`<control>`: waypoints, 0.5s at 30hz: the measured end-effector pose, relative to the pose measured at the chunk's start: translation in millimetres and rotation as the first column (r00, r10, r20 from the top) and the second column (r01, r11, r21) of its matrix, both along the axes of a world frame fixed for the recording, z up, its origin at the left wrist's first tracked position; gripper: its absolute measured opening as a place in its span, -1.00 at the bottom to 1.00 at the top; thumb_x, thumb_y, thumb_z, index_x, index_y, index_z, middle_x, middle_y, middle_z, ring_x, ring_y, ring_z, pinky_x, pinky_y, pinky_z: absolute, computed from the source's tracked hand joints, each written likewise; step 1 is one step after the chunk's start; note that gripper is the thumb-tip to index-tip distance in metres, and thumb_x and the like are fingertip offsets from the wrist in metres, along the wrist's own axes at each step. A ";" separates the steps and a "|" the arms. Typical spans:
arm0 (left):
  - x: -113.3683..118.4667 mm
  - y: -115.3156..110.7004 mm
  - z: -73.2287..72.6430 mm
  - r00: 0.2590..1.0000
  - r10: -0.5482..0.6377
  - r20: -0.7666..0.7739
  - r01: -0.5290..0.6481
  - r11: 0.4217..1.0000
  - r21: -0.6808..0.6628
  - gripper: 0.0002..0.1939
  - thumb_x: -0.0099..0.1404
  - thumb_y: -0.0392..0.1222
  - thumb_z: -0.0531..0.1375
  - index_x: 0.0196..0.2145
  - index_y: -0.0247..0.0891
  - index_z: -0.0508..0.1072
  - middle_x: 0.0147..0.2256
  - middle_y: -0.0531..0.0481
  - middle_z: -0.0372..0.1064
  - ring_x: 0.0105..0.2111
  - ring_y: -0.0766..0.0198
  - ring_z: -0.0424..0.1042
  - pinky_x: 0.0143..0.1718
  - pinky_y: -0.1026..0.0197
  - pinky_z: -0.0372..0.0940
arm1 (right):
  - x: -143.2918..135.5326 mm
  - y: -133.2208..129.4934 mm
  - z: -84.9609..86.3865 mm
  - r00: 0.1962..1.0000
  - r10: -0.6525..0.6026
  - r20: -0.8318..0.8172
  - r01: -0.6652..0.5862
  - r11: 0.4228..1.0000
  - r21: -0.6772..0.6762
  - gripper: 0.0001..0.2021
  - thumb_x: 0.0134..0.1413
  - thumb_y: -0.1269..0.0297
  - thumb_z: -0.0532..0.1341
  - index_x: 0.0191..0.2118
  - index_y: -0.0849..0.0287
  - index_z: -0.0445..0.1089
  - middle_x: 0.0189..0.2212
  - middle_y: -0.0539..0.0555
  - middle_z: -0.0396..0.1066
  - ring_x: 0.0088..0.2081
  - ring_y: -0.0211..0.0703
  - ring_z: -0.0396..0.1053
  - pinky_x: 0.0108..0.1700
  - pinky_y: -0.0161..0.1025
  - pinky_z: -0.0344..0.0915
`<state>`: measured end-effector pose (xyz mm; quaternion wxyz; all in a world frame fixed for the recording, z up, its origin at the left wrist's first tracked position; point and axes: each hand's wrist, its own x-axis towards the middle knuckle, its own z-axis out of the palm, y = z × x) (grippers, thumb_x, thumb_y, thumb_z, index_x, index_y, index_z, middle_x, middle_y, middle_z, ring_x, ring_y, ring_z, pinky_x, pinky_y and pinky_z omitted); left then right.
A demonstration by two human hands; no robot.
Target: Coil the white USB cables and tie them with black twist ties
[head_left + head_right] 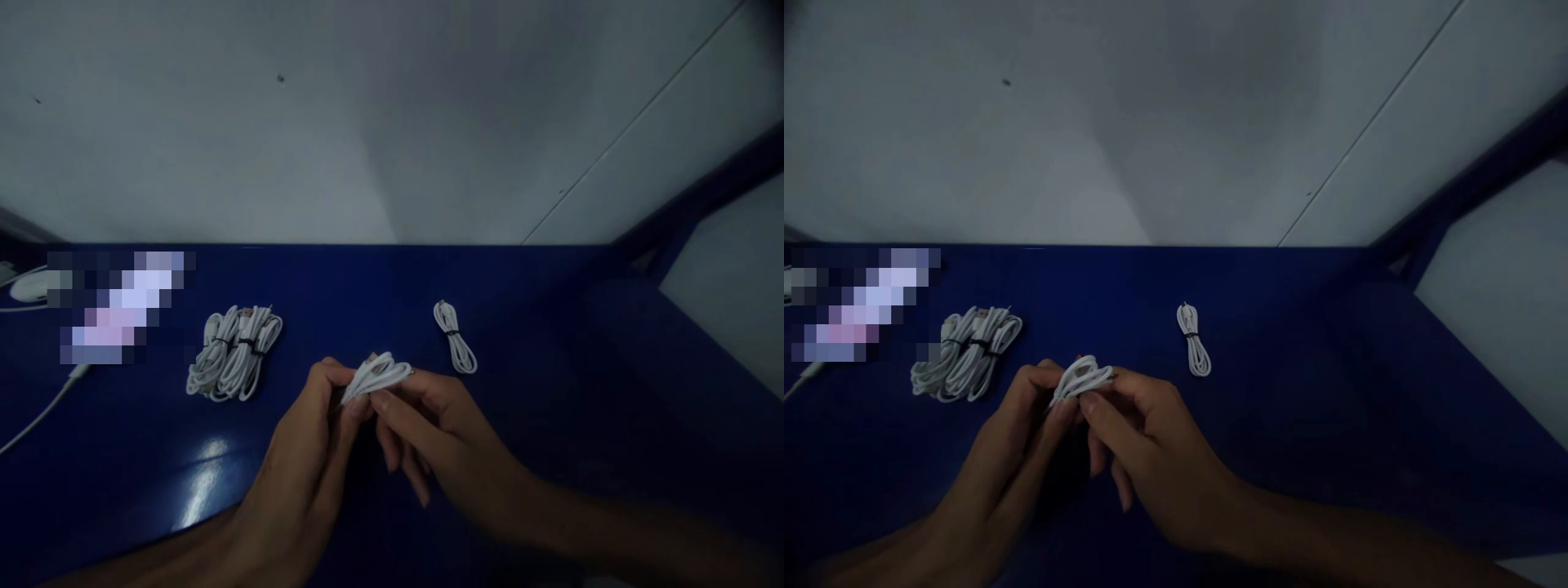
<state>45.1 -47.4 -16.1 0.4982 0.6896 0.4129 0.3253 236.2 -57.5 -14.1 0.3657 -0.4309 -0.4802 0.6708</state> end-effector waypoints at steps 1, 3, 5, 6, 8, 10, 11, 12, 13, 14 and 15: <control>0.3 0.0 -1.0 1.000 -0.002 -0.009 0.002 1.000 0.026 -0.87 0.71 -0.16 -0.03 -0.01 -0.07 0.30 -0.21 0.09 0.36 -0.28 0.29 0.38 -0.19 0.19 0.32 | -0.3 -0.5 -0.8 1.000 -0.008 0.003 0.008 1.000 0.004 -0.69 0.57 0.05 0.15 -0.15 0.13 0.49 -0.47 -0.12 0.40 -0.65 -0.44 0.25 -0.60 -0.45 0.19; 1.1 0.2 -2.2 1.000 -0.003 -0.027 0.005 0.999 0.055 -0.85 0.71 -0.19 -0.04 -0.02 -0.08 0.30 -0.20 0.09 0.36 -0.28 0.29 0.39 -0.19 0.19 0.33 | -0.9 -1.7 -1.6 0.999 -0.035 0.042 0.034 0.999 0.037 -0.70 0.57 0.08 0.15 -0.19 0.13 0.47 -0.43 -0.11 0.41 -0.62 -0.45 0.27 -0.58 -0.44 0.22; 1.8 0.6 -2.5 0.999 -0.006 -0.038 0.009 0.998 0.058 -0.85 0.70 -0.20 -0.04 -0.02 -0.08 0.30 -0.20 0.09 0.37 -0.28 0.28 0.41 -0.20 0.18 0.34 | -1.3 -2.5 -1.3 0.994 -0.065 0.093 0.056 0.994 0.090 -0.71 0.58 0.12 0.15 -0.21 0.13 0.45 -0.40 -0.11 0.43 -0.59 -0.44 0.30 -0.55 -0.42 0.25; 1.9 0.8 -2.4 0.999 -0.007 -0.042 0.009 0.998 0.054 -0.85 0.70 -0.20 -0.05 -0.02 -0.07 0.29 -0.20 0.09 0.38 -0.28 0.28 0.42 -0.20 0.18 0.35 | -1.2 -2.8 -0.9 0.991 -0.072 0.111 0.060 0.992 0.115 -0.72 0.58 0.13 0.15 -0.21 0.13 0.45 -0.39 -0.11 0.43 -0.58 -0.43 0.31 -0.53 -0.41 0.27; 1.8 0.9 -1.9 0.999 -0.004 -0.051 0.007 0.998 0.058 -0.86 0.70 -0.21 -0.05 -0.02 -0.07 0.29 -0.21 0.10 0.38 -0.29 0.28 0.42 -0.21 0.18 0.35 | -0.8 -2.9 0.5 0.991 -0.061 0.118 0.045 0.990 0.134 -0.72 0.58 0.15 0.15 -0.22 0.12 0.44 -0.39 -0.11 0.42 -0.57 -0.42 0.31 -0.52 -0.40 0.28; 1.3 0.7 -0.8 0.998 0.014 -0.061 -0.009 0.997 0.073 -0.86 0.70 -0.20 -0.03 -0.03 -0.07 0.30 -0.20 0.09 0.39 -0.27 0.28 0.42 -0.19 0.19 0.34 | -0.1 -2.5 2.0 0.994 -0.033 0.102 0.020 0.992 0.126 -0.71 0.58 0.15 0.14 -0.24 0.13 0.42 -0.40 -0.11 0.40 -0.57 -0.42 0.31 -0.53 -0.39 0.28; 1.0 0.6 -0.1 0.998 0.023 -0.065 -0.018 0.998 0.068 -0.87 0.70 -0.18 -0.02 -0.02 -0.06 0.30 -0.19 0.09 0.40 -0.26 0.28 0.43 -0.18 0.18 0.34 | 0.2 -2.2 2.8 0.995 -0.027 0.092 0.015 0.992 0.122 -0.71 0.58 0.15 0.15 -0.25 0.13 0.41 -0.41 -0.12 0.39 -0.58 -0.42 0.29 -0.53 -0.39 0.27; 0.9 0.4 0.7 0.998 0.028 -0.064 -0.025 0.998 0.052 -0.88 0.70 -0.16 -0.01 -0.02 -0.06 0.31 -0.17 0.08 0.40 -0.24 0.27 0.43 -0.17 0.18 0.33 | 0.4 -1.7 3.4 0.995 -0.028 0.092 0.016 0.992 0.127 -0.72 0.57 0.16 0.16 -0.25 0.13 0.41 -0.42 -0.12 0.38 -0.58 -0.41 0.29 -0.53 -0.38 0.27; 0.8 0.1 1.6 0.998 0.033 -0.060 -0.032 0.999 0.024 -0.88 0.70 -0.13 0.00 -0.01 -0.07 0.32 -0.17 0.08 0.41 -0.23 0.26 0.43 -0.16 0.17 0.33 | 0.4 -1.2 3.9 0.995 -0.039 0.093 0.026 0.990 0.141 -0.74 0.57 0.18 0.16 -0.23 0.12 0.41 -0.46 -0.14 0.35 -0.59 -0.41 0.26 -0.52 -0.38 0.25; 0.8 -0.2 2.5 0.998 0.038 -0.053 -0.039 0.999 -0.014 -0.87 0.70 -0.10 0.01 0.00 -0.07 0.33 -0.18 0.08 0.42 -0.23 0.26 0.43 -0.16 0.17 0.33 | 0.2 -0.6 4.2 0.994 -0.049 0.100 0.033 0.988 0.150 -0.75 0.57 0.19 0.16 -0.23 0.11 0.42 -0.52 -0.16 0.30 -0.59 -0.40 0.23 -0.52 -0.38 0.24; 0.9 -0.5 3.4 0.998 0.043 -0.039 -0.045 0.998 -0.053 -0.86 0.70 -0.06 0.02 0.01 -0.07 0.34 -0.19 0.08 0.43 -0.23 0.25 0.42 -0.16 0.16 0.33 | -0.1 0.1 4.2 0.992 -0.062 0.108 0.043 0.985 0.165 -0.76 0.56 0.21 0.17 -0.23 0.11 0.42 -0.57 -0.18 0.27 -0.60 -0.39 0.21 -0.52 -0.38 0.21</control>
